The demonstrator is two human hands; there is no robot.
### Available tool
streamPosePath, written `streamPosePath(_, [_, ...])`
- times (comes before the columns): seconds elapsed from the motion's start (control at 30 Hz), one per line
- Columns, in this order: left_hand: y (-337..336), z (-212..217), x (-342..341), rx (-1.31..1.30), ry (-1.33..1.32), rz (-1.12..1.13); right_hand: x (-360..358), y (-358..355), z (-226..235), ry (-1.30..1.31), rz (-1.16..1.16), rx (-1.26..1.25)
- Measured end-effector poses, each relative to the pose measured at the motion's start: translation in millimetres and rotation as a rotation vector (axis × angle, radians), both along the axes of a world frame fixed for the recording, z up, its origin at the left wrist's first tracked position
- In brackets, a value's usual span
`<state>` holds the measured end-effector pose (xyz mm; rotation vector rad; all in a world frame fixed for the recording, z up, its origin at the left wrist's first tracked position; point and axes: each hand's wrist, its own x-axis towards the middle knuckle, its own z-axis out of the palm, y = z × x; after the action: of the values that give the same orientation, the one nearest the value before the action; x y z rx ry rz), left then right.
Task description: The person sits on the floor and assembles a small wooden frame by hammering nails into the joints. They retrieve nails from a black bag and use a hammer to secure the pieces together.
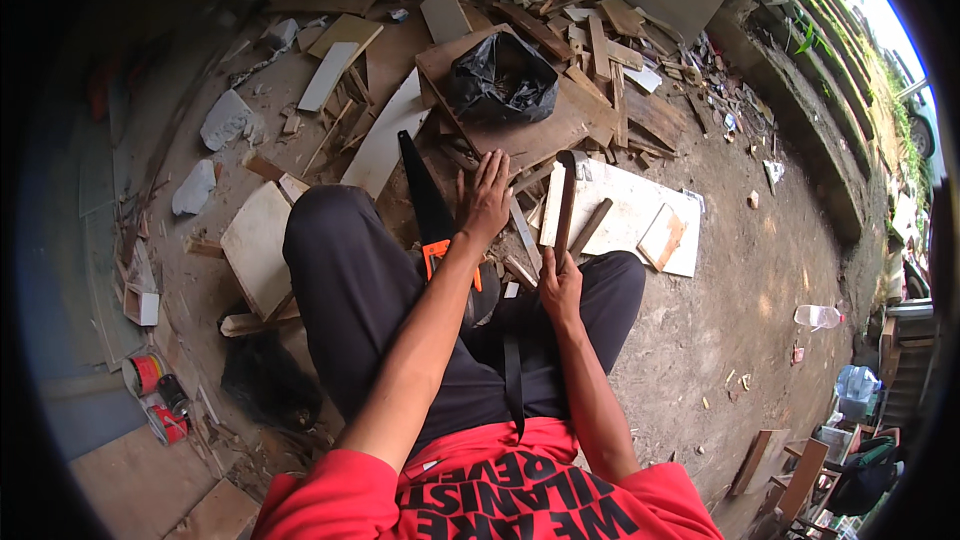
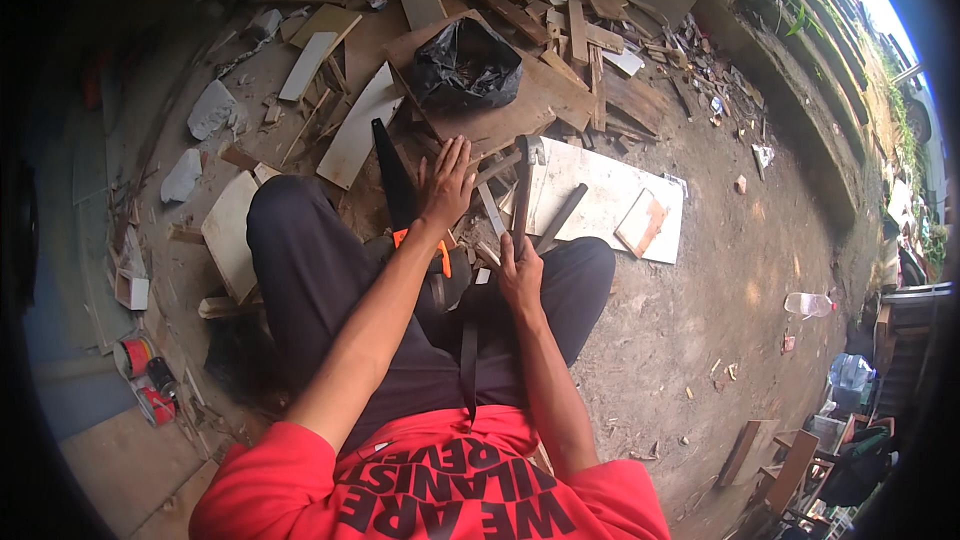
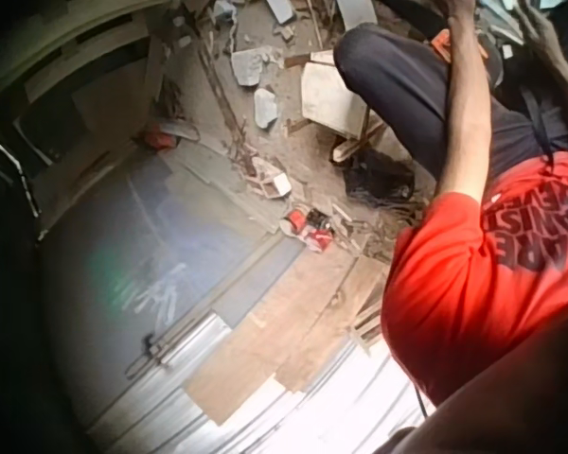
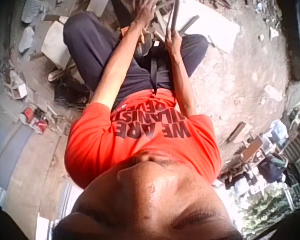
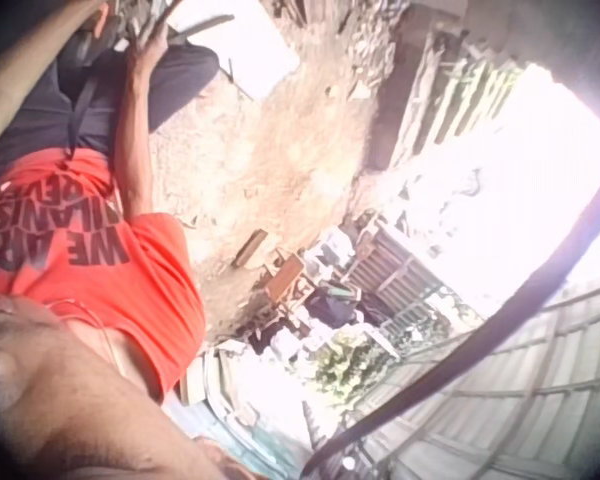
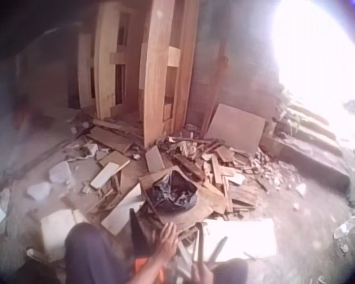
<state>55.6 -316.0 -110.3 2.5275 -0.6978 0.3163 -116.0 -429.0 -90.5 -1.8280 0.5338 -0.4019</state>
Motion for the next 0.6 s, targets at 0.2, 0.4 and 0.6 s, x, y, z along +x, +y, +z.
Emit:
streamPosePath(0.2, [-5,16,4,0.096,0.064,0.044,1,2,-2,0.090,0.050,-0.095])
streamPosePath(0.4, [-11,39,14,0.157,0.103,0.020,3,0,-6,0.036,0.061,-0.206])
streamPosePath(0.6, [-7,47,24,0.216,0.063,-0.043,6,-7,-16,0.080,0.024,-0.137])
